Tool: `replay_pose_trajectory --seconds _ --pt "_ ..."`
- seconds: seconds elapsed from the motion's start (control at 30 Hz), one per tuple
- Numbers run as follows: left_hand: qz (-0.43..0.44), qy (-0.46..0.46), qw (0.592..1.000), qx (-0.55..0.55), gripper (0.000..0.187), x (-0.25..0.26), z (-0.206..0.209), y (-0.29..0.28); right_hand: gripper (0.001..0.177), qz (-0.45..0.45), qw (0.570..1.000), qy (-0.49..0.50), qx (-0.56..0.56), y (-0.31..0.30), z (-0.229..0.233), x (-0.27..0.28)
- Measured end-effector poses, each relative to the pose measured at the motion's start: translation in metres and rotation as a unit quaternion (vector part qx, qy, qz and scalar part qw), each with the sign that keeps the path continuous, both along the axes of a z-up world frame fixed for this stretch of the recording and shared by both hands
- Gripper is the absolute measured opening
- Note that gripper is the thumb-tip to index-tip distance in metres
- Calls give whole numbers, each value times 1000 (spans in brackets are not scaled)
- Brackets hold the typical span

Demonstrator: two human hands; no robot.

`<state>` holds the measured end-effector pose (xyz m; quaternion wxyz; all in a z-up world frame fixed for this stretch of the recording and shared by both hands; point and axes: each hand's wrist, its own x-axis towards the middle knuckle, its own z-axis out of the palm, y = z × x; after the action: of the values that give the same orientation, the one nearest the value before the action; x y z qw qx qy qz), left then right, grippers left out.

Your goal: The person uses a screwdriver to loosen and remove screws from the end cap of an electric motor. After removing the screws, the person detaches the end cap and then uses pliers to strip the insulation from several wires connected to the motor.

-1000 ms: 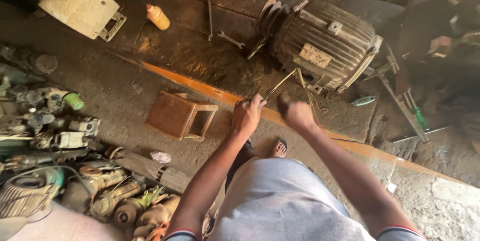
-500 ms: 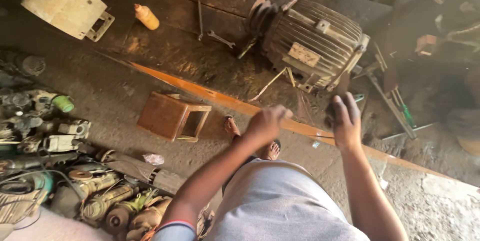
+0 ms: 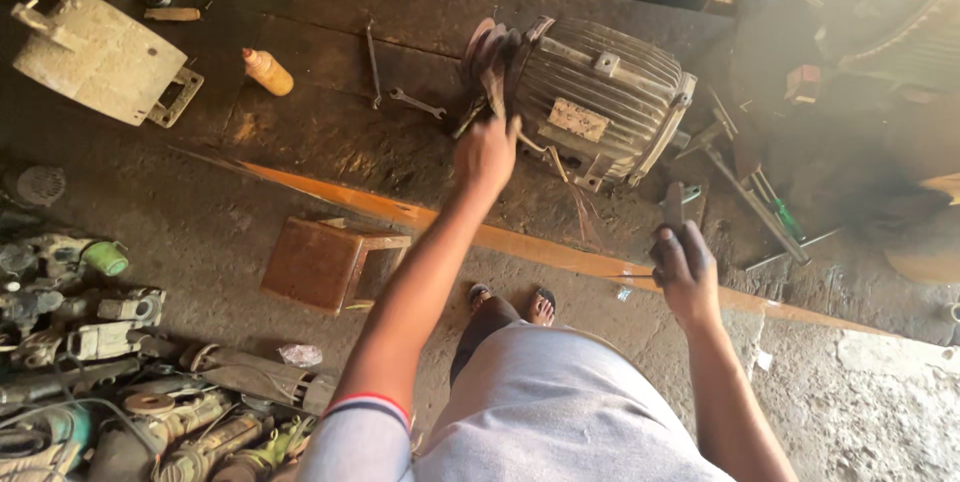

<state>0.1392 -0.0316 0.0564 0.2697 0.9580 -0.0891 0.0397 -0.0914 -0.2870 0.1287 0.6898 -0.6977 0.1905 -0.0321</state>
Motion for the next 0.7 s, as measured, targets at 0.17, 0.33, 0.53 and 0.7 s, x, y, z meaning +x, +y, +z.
replay_pose_trajectory --seconds 0.17,0.33,0.53,0.7 --pt "-50 396 772 -495 30 -77 -31 -40 16 24 999 17 -21 14 0 2" --pt "-29 464 595 -655 23 -75 -50 -53 18 56 989 3 -134 31 -5 10" --pt "-89 401 801 -436 20 -54 -58 10 15 87 974 -1 -209 60 -12 28" --pt "-146 326 845 -397 16 -47 -64 22 14 106 971 32 -213 83 -26 30"
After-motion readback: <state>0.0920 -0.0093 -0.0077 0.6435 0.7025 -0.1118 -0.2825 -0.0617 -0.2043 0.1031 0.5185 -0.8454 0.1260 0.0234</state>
